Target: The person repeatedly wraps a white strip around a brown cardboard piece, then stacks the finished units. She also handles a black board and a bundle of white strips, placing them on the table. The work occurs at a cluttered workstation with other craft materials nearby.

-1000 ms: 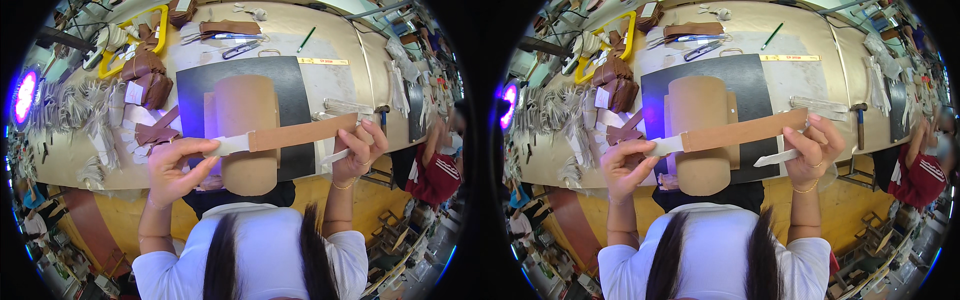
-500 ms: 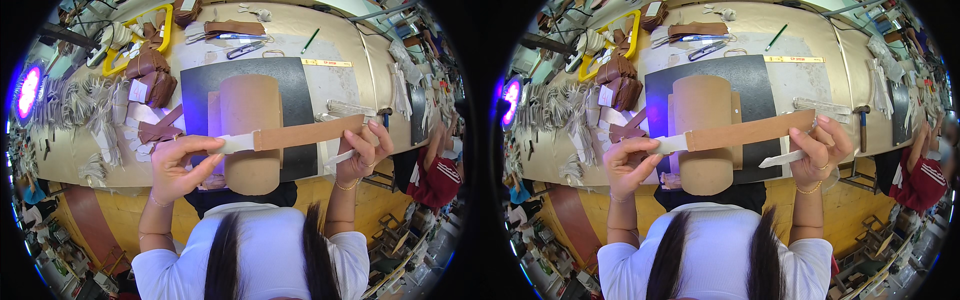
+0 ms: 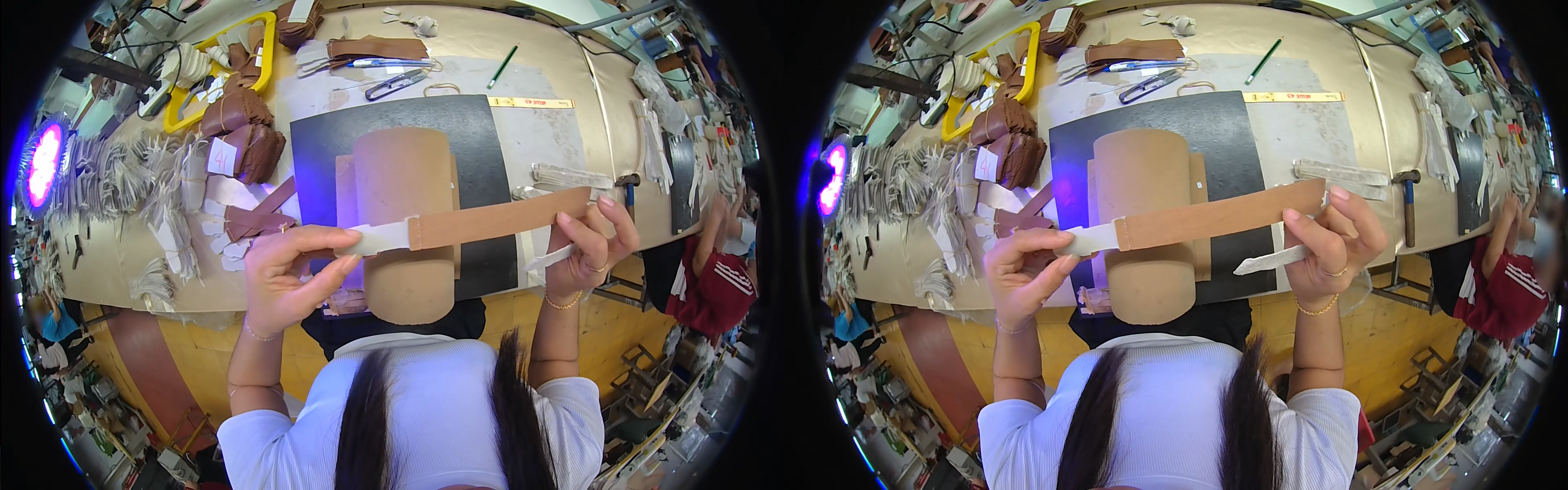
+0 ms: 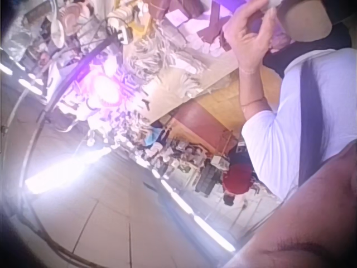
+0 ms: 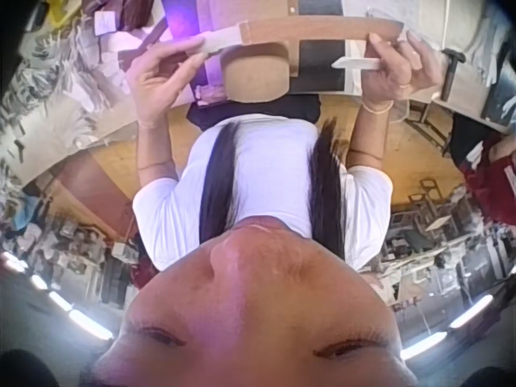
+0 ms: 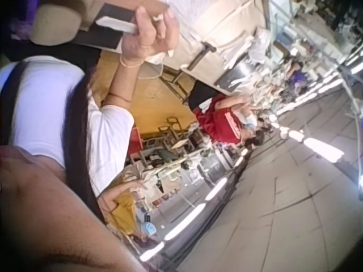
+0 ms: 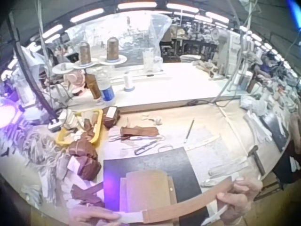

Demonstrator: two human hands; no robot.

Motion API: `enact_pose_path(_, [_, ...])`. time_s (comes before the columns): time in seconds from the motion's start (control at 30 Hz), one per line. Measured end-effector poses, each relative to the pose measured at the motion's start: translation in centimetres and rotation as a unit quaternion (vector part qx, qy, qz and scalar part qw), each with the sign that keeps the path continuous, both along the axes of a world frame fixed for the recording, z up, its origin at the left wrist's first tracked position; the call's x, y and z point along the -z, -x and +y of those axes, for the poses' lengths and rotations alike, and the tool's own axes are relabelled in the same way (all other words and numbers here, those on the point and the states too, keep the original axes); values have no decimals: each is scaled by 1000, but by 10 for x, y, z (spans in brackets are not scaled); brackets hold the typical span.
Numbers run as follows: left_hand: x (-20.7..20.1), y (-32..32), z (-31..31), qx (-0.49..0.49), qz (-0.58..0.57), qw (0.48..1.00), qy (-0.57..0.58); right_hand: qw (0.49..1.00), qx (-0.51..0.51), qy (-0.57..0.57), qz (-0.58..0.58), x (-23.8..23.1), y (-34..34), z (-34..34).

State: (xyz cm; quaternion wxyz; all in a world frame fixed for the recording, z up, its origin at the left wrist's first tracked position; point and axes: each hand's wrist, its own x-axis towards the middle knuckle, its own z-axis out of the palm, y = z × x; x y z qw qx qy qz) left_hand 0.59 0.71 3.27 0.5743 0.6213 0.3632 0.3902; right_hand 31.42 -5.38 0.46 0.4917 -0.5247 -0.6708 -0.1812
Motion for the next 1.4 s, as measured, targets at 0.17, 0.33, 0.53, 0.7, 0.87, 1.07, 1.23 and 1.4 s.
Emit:
enact_pose_path(0.17, [0, -5, -6, -12, -87, 989, 118, 996, -52, 56, 54, -9, 0, 5])
enact_pose_path(0.33, [-3, 1, 7, -63, -91, 968, 225, 827, -188, 345, 403, -21, -8, -3])
enact_pose_path(0.53, [-2, -1, 12, -66, -77, 950, 296, 725, -221, 399, 517, -18, -16, -3])
enact_pose_path(0.7, [-1, 0, 13, -68, -80, 951, 291, 733, -215, 398, 508, -19, -14, 0])
enact_pose_path(0.87, [0, 0, 14, -65, -78, 953, 284, 732, -214, 395, 512, -20, -14, 1])
enact_pose_path(1.07, [1, 0, 14, -64, -76, 955, 280, 729, -214, 393, 517, -18, -14, 1])
enact_pose_path(1.23, [1, 0, 14, -69, -70, 957, 273, 742, -214, 430, 468, -16, -17, 3])
enact_pose_path(1.4, [7, 3, 16, -78, -50, 956, 278, 685, -207, 437, 546, -1, -18, 36])
